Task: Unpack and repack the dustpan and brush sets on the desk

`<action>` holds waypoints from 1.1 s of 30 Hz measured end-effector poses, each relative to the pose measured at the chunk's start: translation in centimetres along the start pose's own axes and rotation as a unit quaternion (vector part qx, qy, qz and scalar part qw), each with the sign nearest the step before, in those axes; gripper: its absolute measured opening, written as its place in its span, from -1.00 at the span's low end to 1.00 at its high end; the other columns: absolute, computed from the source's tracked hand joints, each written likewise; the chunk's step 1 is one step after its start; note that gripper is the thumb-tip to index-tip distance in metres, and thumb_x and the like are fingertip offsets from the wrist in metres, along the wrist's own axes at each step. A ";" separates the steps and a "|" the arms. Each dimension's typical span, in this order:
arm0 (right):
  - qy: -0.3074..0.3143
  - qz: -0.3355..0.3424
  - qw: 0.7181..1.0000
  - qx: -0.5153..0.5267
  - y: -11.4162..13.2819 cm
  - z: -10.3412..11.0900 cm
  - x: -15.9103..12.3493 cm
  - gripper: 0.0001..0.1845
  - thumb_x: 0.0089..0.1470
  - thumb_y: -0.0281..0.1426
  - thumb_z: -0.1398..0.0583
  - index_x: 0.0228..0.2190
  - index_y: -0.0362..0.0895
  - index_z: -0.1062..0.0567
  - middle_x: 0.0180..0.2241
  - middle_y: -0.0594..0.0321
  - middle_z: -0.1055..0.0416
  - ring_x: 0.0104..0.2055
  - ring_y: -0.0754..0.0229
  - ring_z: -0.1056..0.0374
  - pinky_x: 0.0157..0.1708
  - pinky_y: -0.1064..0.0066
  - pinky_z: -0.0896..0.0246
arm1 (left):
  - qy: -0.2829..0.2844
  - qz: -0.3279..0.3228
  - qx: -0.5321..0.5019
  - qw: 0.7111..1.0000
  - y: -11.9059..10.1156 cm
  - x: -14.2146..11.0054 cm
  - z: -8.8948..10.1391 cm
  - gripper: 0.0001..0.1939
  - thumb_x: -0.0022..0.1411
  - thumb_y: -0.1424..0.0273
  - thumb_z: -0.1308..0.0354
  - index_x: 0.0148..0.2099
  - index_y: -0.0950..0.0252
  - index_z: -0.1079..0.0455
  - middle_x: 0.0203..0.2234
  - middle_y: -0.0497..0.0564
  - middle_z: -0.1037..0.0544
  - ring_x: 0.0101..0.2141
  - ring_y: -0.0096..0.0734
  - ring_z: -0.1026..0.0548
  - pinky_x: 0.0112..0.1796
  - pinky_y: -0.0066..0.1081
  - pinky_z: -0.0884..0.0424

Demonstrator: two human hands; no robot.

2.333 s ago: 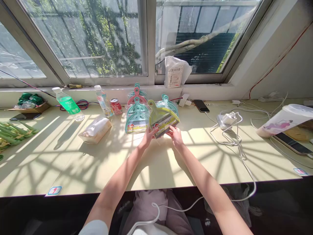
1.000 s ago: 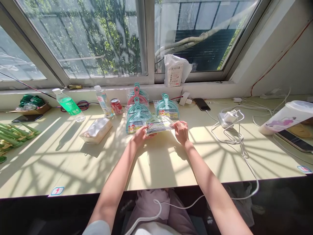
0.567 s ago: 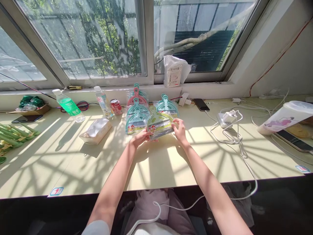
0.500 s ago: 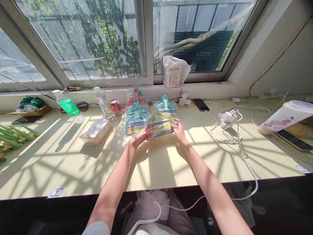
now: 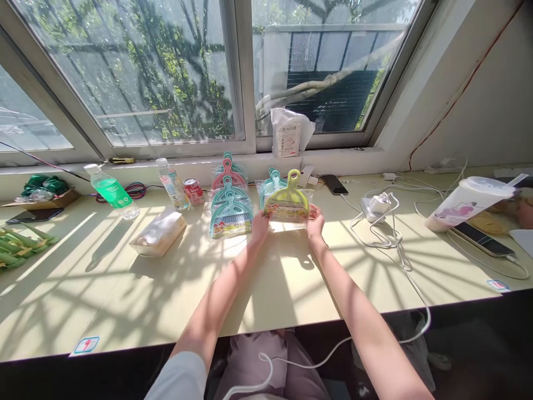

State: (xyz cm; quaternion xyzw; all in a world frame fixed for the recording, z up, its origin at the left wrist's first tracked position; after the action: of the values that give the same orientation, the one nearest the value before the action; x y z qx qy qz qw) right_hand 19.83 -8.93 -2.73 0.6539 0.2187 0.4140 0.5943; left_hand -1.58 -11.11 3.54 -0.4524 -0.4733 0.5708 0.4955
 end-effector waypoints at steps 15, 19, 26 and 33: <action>0.162 0.031 0.972 -0.168 -2.9 -6.9 9.1 -0.21 0.23 0.03 -0.20 0.33 -0.15 -0.45 0.31 -0.27 -0.52 0.42 -0.31 -0.40 0.46 -0.27 -0.24 | -0.084 -0.106 0.002 0.991 -0.3 7.9 -2.6 -0.29 0.35 0.76 -0.21 0.41 0.23 -0.11 0.66 0.38 0.07 0.66 -0.18 0.17 0.58 -0.20 0.13; 0.186 0.023 0.975 -0.121 -3.3 -7.1 11.1 -0.26 0.21 0.00 -0.27 0.31 -0.08 -0.51 0.34 -0.19 -0.52 0.44 -0.26 -0.40 0.46 -0.22 -0.28 | -0.067 -0.056 0.003 0.996 0.1 10.4 -2.0 -0.25 0.25 0.76 -0.32 0.36 0.27 -0.15 0.53 0.46 -0.21 0.60 0.10 -0.02 0.54 -0.01 0.03; 0.207 0.005 0.975 -0.076 -1.8 -7.0 11.8 -0.52 0.11 -0.11 -0.38 0.01 -0.08 -0.67 -0.04 -0.01 -0.73 0.07 -0.22 -0.63 0.22 -0.20 -0.50 | -0.046 -0.012 -0.010 0.999 -0.1 13.0 -1.0 -0.55 0.09 0.71 -0.38 -0.12 0.18 -0.31 -0.09 0.09 -0.62 0.20 0.01 -0.51 0.29 -0.09 -0.31; 0.148 0.057 0.987 0.018 -1.3 -7.6 10.7 -0.37 0.04 -0.14 -0.35 0.12 -0.12 -0.69 -0.09 0.02 -0.74 0.02 -0.17 -0.60 0.20 -0.10 -0.50 | -0.090 -0.112 0.009 0.990 0.4 12.5 -1.4 -0.44 0.18 0.69 -0.32 0.14 0.16 -0.33 0.27 0.22 -0.51 0.37 -0.02 -0.38 0.38 -0.10 -0.25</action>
State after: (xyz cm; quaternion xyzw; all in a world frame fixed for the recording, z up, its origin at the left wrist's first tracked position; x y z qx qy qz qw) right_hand 20.06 4.20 -1.32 0.6072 0.2737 0.5354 0.5193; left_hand -1.53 1.41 2.35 -0.3388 -0.5585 0.5544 0.5157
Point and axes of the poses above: each hand's wrist, its own x-axis towards the middle knuckle, its own z-axis out of the back of the hand, y = z × x, the point moved 1 cm from there along x, towards the middle knuckle
